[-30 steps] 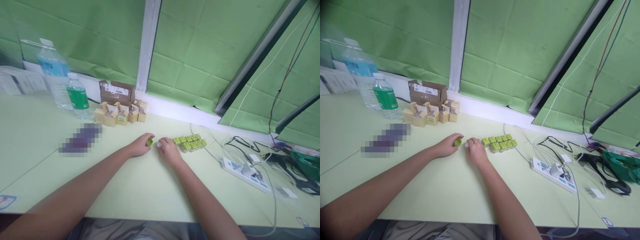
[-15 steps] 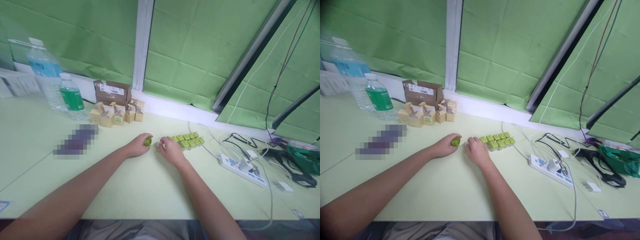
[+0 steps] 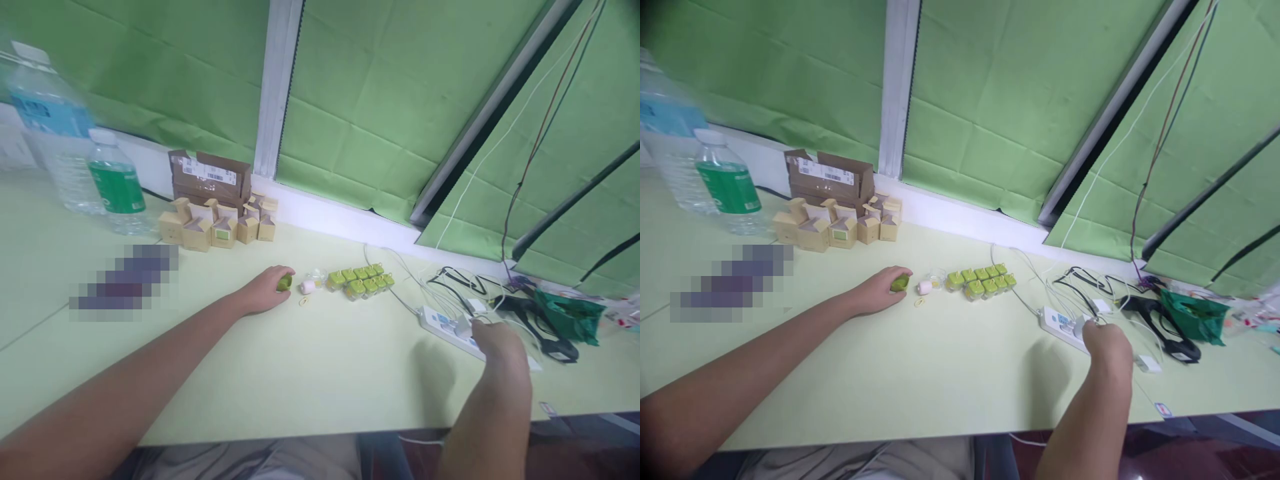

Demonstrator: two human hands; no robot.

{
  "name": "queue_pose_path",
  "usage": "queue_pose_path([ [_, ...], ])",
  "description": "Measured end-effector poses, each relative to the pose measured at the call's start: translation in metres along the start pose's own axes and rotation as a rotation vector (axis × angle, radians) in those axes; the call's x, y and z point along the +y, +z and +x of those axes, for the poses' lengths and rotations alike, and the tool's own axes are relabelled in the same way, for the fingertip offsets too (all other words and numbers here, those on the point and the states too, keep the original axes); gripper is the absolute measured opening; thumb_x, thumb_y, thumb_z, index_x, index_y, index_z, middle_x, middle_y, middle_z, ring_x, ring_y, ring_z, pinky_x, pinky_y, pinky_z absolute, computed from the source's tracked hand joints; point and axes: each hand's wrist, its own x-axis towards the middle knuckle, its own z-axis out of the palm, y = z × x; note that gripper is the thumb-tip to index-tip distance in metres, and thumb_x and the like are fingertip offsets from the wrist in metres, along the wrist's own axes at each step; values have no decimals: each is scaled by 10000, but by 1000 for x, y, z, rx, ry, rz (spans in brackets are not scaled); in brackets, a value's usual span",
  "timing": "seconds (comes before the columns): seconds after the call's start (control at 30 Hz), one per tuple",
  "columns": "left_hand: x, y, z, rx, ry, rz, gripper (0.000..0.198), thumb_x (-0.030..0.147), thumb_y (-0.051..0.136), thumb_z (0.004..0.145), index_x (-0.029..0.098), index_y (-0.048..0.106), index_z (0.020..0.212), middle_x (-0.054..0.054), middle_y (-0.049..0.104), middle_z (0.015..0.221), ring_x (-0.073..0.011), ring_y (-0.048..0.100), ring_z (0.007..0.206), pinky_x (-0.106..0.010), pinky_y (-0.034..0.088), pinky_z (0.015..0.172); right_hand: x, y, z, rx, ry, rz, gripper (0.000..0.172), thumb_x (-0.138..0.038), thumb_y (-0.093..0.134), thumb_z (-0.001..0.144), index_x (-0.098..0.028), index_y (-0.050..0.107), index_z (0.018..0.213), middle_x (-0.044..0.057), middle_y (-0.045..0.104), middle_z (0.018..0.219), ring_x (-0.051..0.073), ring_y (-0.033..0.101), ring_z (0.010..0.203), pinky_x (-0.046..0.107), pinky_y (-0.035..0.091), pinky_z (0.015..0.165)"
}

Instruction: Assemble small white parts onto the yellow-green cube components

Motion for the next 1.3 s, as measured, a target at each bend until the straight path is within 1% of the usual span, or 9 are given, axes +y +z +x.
queue_pose_path([
  [0.03,-1,1,0,7,2,-2,507,370,596,791,206,585,1271,-109,610,1302,-312,555,1242,-434,455,1070,8,5,14,-52,85,-20,443,-365,506,884,-9,747,993,292,713,926,393,704,900,413,516,702],
  [0.1,-2,1,1,13,7,-5,502,367,597,794,202,585,1268,-112,612,1300,-313,552,1242,-436,447,1077,15,20,30,-160,109,0,457,-321,530,861,18,715,1105,302,703,1026,389,692,999,405,532,764],
  [0.27,-3,1,0,-21,1,11,503,380,565,827,194,561,1295,-116,592,1324,-303,537,1258,-430,447,1075,14,67,36,29,120,99,502,-380,514,893,-3,664,1189,299,678,1132,387,651,1110,406,508,899],
  [0.4,-1,0,0,-18,-5,17,506,385,565,823,183,569,1287,-120,597,1314,-306,544,1246,-443,447,1074,17,84,45,100,116,140,442,-399,583,871,-35,701,1091,294,689,1089,400,649,1092,427,499,886],
  [0.7,2,-1,1,-5,1,12,492,375,573,816,184,582,1269,-123,610,1307,-311,552,1242,-453,453,1069,4,92,61,198,138,188,407,-405,542,894,-83,657,1114,277,678,1131,390,609,1153,466,461,932],
  [0.9,-1,1,1,7,11,15,474,377,584,818,190,597,1254,-116,623,1284,-309,570,1215,-455,468,1050,15,85,61,180,138,213,448,-464,509,897,-94,694,1069,262,695,1102,377,647,1104,452,483,908],
  [1.1,-4,2,2,19,34,17,443,367,588,816,196,611,1223,-110,634,1254,-302,575,1201,-447,469,1045,20,77,58,74,185,186,530,-476,595,824,-49,700,1121,298,664,1176,438,619,1151,470,505,925],
  [1.2,-3,1,2,3,23,28,450,369,575,824,191,599,1237,-116,624,1274,-305,563,1218,-451,460,1055,14,74,56,91,181,210,517,-447,560,858,-34,692,1139,296,665,1175,428,613,1172,465,492,976],
  [1.3,-2,1,2,-13,9,35,460,376,561,834,184,584,1252,-119,610,1291,-303,553,1228,-449,453,1062,13,69,56,169,188,253,557,-433,524,888,3,632,1218,309,663,1161,414,600,1202,463,468,1027],
])
